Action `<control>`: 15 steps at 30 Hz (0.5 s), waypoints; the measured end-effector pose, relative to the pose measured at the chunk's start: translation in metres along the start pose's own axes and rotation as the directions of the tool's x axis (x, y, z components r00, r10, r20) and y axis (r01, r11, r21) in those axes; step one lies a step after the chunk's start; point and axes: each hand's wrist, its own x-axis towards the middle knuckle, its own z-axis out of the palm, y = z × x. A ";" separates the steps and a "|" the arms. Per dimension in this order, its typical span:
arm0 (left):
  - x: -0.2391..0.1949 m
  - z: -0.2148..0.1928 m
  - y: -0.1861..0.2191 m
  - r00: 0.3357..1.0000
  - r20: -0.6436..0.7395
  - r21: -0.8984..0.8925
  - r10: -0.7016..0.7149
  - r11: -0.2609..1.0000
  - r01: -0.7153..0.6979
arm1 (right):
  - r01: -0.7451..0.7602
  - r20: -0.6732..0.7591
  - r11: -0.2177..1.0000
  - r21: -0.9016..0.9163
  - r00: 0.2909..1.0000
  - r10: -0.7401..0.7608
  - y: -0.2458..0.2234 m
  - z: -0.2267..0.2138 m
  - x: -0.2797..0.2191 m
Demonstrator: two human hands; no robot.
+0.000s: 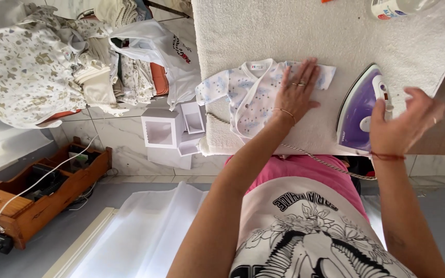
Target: The person irons a small patterned baby garment on a towel-covered ironing board, then folds it. They then pick up another similar garment, spray it with water, and iron it. The person handles the garments one at a time, smoothing and pressing them with an iron.
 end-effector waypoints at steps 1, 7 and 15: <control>0.002 -0.012 0.000 1.000 -0.002 -0.003 -0.002 1.000 0.002 | 0.003 0.001 1.000 -0.002 1.000 -0.003 0.000 -0.001 -0.007; 0.009 0.023 0.010 0.983 -0.094 -0.260 0.158 0.949 -0.178 | -0.865 0.516 0.413 0.284 0.501 0.695 -0.004 0.001 -0.007; -0.060 0.020 -0.060 0.733 -0.383 -0.605 -0.562 0.752 0.260 | -0.151 0.573 0.988 0.025 0.812 0.110 -0.031 0.069 0.011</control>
